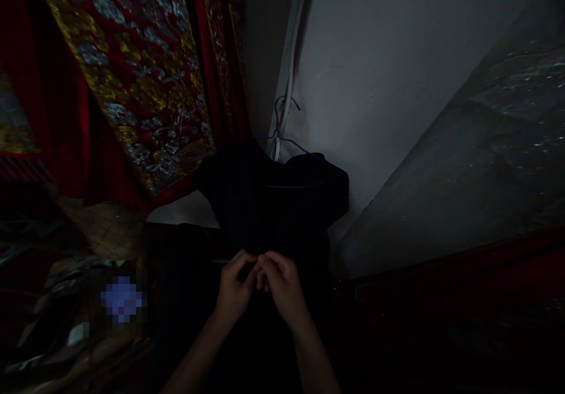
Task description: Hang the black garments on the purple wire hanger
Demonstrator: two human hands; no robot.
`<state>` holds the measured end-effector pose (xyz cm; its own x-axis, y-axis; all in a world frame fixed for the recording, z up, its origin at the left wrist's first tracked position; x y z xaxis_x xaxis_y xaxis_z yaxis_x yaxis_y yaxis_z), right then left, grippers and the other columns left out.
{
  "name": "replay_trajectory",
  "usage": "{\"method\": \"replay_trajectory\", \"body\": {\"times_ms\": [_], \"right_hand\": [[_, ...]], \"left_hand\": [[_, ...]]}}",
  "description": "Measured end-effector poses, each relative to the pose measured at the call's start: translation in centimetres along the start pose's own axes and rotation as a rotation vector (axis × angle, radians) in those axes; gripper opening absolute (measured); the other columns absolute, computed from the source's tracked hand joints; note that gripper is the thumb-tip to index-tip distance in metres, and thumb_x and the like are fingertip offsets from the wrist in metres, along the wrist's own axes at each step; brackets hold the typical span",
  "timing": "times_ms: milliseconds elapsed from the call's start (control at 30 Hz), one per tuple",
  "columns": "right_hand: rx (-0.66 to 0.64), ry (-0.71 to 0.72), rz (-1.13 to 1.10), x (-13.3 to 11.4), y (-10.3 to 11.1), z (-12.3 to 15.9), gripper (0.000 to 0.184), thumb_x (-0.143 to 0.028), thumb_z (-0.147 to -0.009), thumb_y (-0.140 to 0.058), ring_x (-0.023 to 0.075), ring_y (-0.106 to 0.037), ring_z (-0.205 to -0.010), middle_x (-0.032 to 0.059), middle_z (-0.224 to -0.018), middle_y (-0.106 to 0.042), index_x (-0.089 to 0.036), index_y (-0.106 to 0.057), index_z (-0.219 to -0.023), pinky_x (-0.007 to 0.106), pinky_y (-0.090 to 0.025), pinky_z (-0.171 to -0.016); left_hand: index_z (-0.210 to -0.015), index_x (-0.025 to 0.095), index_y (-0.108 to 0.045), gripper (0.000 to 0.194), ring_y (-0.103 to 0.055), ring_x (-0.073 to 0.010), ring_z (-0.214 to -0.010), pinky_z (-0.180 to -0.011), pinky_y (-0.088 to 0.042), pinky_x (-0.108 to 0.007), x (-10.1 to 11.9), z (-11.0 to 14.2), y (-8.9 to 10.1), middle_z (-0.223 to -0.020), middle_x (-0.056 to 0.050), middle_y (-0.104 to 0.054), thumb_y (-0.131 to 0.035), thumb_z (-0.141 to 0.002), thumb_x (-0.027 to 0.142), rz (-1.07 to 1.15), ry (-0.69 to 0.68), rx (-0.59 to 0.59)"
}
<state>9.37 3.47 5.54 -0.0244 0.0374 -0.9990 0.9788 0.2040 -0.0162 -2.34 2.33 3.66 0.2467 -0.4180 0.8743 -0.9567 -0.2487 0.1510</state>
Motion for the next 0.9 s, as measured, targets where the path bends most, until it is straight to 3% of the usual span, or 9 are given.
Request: {"method": "replay_trajectory", "body": {"times_ms": [400, 633, 900], "right_hand": [[0.056, -0.001, -0.049, 0.6, 1.2, -0.1, 0.040, -0.053, -0.086, -0.059, 0.0094, -0.044, -0.045, -0.0025, -0.049, -0.050, -0.017, -0.059, -0.067, 0.022, -0.032, -0.046], [0.081, -0.091, -0.190, 1.9, -0.3, -0.6, 0.043, -0.058, -0.077, -0.063, 0.0079, -0.040, -0.039, -0.0034, -0.045, -0.049, -0.017, -0.059, -0.065, 0.021, -0.028, -0.042], [0.065, -0.102, -0.217, 0.5, 0.2, -0.3, 0.044, -0.058, -0.077, -0.064, 0.0074, -0.040, -0.038, -0.0023, -0.043, -0.051, -0.016, -0.062, -0.065, 0.021, -0.027, -0.041]], "left_hand": [[-0.071, 0.019, -0.063, 0.019, -0.057, -0.0143, -0.064, -0.063, -0.044, -0.024, 0.6, -0.1, -1.5, -0.070, -0.001, -0.062, -0.058, -0.089, 0.023, -0.016, -0.029, -0.035], [-0.072, 0.019, -0.061, 0.017, -0.056, -0.0136, -0.065, -0.062, -0.042, -0.022, 0.1, 0.3, -0.1, -0.070, 0.001, -0.060, -0.058, -0.088, 0.020, -0.053, -0.034, -0.011], [-0.072, 0.019, -0.062, 0.016, -0.057, -0.0132, -0.064, -0.060, -0.043, -0.021, 1.8, 0.1, -0.1, -0.069, 0.001, -0.059, -0.057, -0.087, 0.019, -0.068, -0.089, -0.043]]}}
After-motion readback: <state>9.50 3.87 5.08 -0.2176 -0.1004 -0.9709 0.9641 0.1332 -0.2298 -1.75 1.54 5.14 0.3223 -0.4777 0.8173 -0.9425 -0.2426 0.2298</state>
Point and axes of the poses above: each hand's wrist, its own z-axis away from the middle knuckle, its own y-axis out of the back of the hand, x = y × z, the point moved 7 cm from there along -z, towards the middle knuckle
